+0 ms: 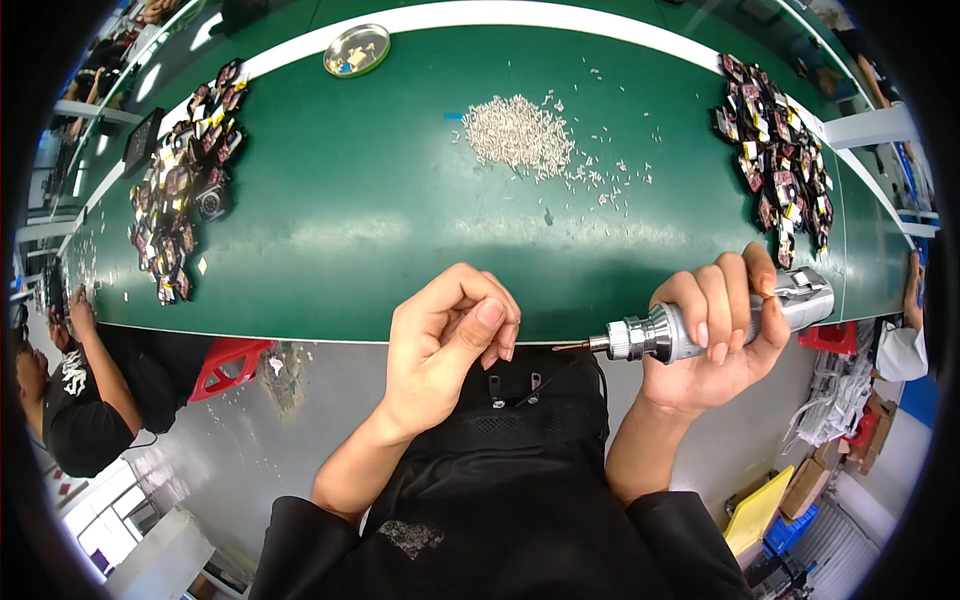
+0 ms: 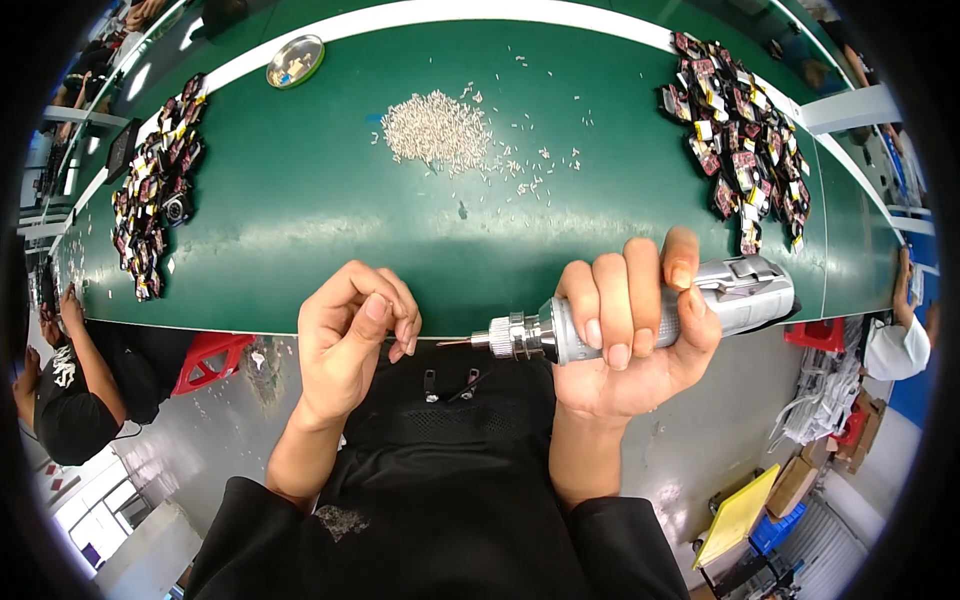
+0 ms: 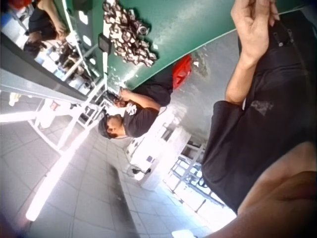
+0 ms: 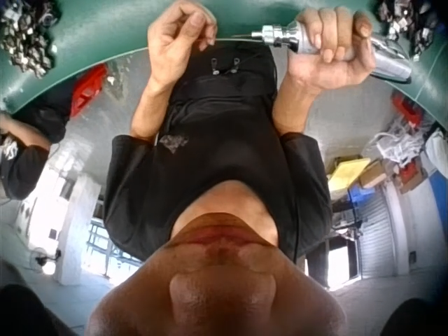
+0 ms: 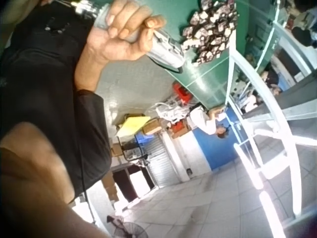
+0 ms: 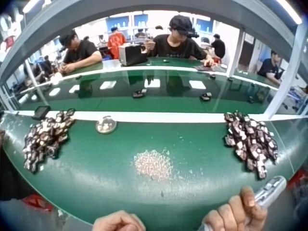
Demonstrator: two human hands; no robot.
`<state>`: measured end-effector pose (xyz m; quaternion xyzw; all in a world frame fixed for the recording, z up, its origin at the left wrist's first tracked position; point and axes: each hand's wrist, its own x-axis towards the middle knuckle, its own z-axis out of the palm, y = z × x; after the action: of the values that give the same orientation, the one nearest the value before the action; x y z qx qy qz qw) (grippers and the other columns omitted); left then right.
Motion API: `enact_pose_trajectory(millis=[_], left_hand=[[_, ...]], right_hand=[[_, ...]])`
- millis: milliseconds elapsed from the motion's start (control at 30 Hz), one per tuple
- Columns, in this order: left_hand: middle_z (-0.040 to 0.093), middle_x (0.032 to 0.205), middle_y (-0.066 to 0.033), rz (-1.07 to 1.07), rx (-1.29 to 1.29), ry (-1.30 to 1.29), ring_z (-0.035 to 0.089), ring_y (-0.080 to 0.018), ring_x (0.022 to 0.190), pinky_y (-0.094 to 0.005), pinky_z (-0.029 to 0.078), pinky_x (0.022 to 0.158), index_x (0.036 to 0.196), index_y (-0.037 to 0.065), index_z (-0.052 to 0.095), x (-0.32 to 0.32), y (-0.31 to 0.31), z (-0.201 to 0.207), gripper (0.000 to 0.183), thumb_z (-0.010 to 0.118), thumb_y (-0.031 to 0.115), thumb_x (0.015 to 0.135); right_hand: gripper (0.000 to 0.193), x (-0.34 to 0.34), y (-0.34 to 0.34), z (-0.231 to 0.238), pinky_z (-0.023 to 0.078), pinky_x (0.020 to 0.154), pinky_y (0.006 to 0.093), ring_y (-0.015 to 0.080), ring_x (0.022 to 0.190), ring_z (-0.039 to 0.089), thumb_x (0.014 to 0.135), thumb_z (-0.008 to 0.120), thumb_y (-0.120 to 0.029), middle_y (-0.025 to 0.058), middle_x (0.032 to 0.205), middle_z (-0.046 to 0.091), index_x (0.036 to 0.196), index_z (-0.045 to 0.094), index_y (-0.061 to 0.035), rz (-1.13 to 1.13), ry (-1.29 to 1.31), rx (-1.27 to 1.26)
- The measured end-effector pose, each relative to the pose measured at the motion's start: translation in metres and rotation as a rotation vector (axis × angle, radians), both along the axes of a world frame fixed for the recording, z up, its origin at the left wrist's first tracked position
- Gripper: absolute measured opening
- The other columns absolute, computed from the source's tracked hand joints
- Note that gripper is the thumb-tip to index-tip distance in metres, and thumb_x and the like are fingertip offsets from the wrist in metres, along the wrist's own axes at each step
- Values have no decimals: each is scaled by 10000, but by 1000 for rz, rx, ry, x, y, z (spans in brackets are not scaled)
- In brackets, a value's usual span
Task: Assembling electronic components using a power screwdriver on a workbench.
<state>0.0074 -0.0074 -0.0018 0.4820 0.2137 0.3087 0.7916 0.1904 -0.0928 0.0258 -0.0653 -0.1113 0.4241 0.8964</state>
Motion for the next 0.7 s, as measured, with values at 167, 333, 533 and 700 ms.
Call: enact_pose_trajectory(millis=[167,333,533,700], left_hand=[[538,778,-71,-95,-149,-129,506,-91,635,-201,391,510,843,-5,510,4,-12,-4,247,437,179,992],[537,776,-70,-108,-152,-150,511,-93,645,-200,389,509,850,-10,514,7,-17,1,250,432,178,993],[539,779,-67,-132,-158,-151,505,-92,627,-195,384,506,843,-11,518,4,-17,1,256,428,175,994],[500,693,-101,-113,-72,-72,468,-131,547,-221,337,449,816,-20,482,7,-15,6,286,434,206,985]], right_hand=[[88,-12,6,13,360,525,264,94,442,397,874,511,-123,-11,559,399,908,459,-61,-32,-76,38],[110,-13,2,10,365,528,286,112,444,403,898,472,-158,2,564,415,937,485,-56,-53,-146,20],[114,-14,2,7,374,534,287,114,445,409,897,481,-164,3,571,422,943,478,-59,-51,-120,55],[118,-14,3,7,378,538,288,118,444,412,898,482,-168,5,572,423,942,472,-59,-46,-129,52]])
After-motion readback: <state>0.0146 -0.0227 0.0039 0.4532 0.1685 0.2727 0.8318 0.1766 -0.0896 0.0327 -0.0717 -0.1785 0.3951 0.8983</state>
